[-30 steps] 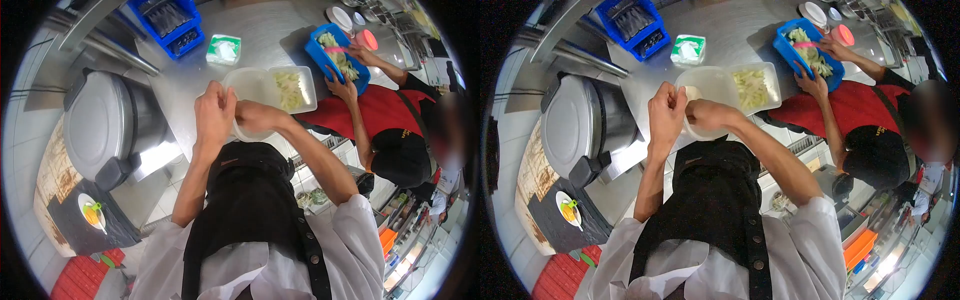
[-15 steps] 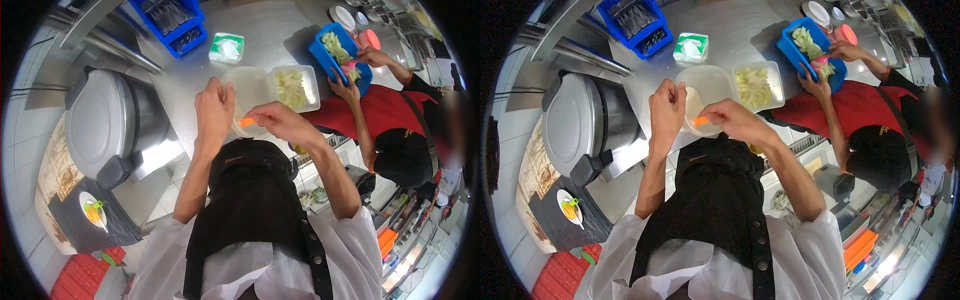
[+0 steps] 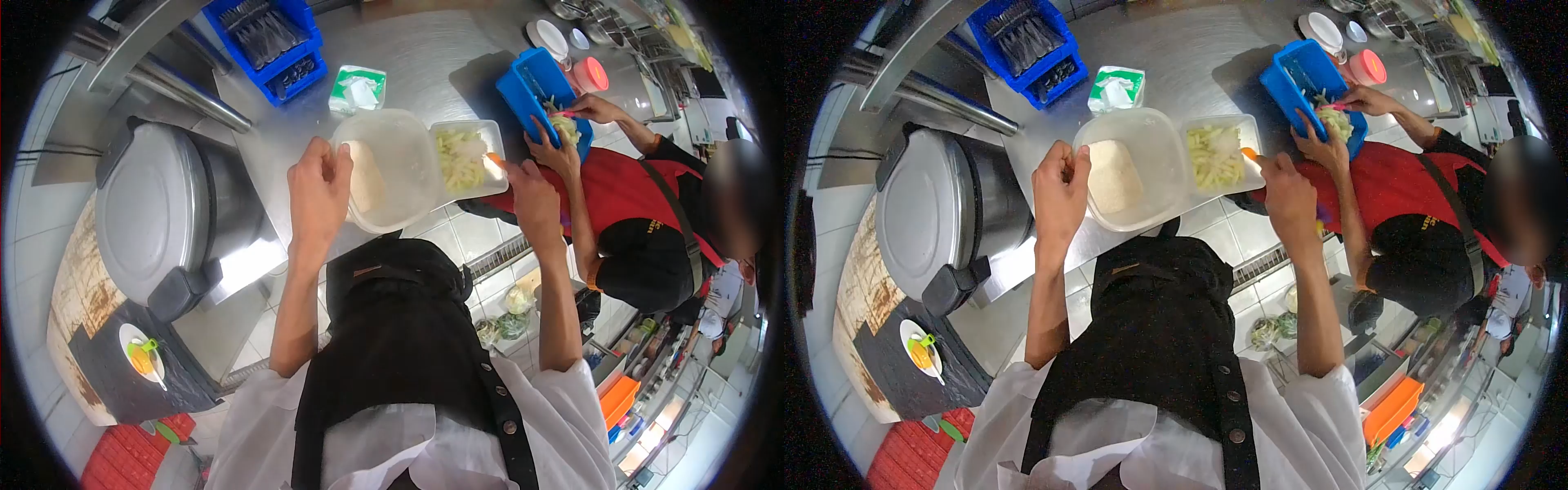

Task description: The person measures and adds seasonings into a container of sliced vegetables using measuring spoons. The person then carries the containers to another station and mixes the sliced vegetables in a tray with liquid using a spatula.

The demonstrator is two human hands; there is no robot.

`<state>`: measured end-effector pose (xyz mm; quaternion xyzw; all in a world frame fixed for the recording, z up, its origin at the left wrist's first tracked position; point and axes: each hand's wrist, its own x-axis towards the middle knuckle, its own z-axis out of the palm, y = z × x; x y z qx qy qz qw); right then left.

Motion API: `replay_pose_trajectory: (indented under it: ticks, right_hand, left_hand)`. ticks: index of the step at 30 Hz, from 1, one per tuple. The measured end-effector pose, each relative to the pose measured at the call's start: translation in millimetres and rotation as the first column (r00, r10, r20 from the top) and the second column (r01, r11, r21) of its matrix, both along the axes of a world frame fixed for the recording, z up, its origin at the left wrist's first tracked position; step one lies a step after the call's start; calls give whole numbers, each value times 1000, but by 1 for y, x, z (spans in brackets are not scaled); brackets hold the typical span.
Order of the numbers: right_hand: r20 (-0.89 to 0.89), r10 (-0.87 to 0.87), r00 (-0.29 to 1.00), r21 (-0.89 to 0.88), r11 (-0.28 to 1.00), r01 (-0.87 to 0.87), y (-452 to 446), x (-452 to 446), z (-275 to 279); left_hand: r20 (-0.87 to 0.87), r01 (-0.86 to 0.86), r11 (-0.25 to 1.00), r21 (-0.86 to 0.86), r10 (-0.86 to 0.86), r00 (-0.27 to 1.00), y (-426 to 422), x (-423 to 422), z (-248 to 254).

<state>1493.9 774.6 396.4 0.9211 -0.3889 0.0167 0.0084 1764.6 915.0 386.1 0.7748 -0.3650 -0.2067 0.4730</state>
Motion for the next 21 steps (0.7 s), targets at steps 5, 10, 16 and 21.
replay_pose_trajectory:
  ticks: [5,10,16,21]
  right_hand:
    - [209,131,969,235,955,-180,41,70,12]
    - [130,239,962,552,789,-271,62,142,-44]
    - [351,278,894,815,379,-438,46,130,-26]
    - [488,146,861,832,219,-509,44,112,-3]
  left_hand:
    - [51,62,997,-41,-60,997,-2,-14,9]
    - [69,97,994,-55,-94,993,-3,-32,15]
    - [102,69,992,-101,-59,993,3,-23,-2]
    - [61,49,998,-29,-47,997,5,-11,-10]
